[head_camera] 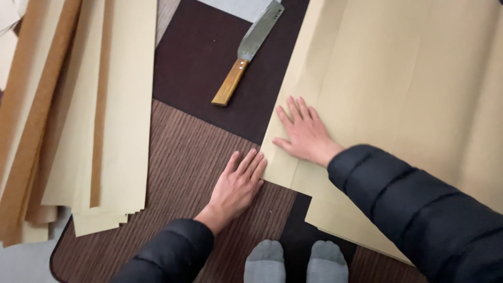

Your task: Cutting large sheets of packaging paper into smaller strips by folding them and then slicing along the crease with a knife.

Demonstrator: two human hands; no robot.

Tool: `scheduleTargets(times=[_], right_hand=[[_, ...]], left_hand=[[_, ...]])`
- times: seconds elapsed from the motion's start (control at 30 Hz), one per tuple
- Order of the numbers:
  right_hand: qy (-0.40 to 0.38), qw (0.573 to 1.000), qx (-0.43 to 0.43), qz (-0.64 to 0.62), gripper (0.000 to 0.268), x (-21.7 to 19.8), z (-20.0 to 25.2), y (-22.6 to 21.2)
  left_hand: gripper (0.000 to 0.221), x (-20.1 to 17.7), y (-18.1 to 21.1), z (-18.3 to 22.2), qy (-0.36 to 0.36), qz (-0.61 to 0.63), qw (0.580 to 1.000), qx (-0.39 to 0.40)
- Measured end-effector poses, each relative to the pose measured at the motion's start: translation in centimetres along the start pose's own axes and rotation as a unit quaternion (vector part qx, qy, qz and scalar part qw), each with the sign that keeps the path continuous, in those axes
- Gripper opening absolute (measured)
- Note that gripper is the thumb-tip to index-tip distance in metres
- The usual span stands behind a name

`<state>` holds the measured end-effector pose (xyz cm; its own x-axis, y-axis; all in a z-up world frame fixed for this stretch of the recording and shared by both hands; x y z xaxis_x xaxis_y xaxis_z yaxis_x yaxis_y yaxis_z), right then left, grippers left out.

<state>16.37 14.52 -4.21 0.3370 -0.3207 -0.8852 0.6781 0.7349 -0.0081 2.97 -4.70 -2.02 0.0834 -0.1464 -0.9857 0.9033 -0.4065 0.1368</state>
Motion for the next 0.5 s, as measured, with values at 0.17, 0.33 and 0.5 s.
scheduleTargets(times=[0.17, 0.33, 0.5], right_hand=[[-0.035, 0.999, 0.003, -0.016, 0.096, 0.1, 1.6, -0.9], [-0.055, 0.998, 0.018, -0.025, 0.095, 0.5, 1.3, -0.4], [-0.055, 0.997, 0.03, -0.032, 0.098, 0.7, 1.7, 0.2]], left_hand=[[0.057, -0.3, -0.9, -0.3, 0.03, -0.008, 0.999, 0.023], [0.056, 0.7, 0.2, 1.9, 0.022, -0.027, 0.997, 0.064], [0.053, -0.4, 0.5, 3.4, 0.027, -0.014, 0.995, 0.091]])
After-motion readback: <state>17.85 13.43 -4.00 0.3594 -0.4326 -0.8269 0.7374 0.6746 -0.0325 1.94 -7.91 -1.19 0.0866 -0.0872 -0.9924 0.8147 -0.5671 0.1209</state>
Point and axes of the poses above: each hand's wrist, its own z-axis away from the middle knuckle, its own x-axis out of the palm, y = z × x, the point moved 7 cm from there along -z, towards the middle knuckle, and after that the axes turned 10 degrees about -y, right-handed, at the moved point
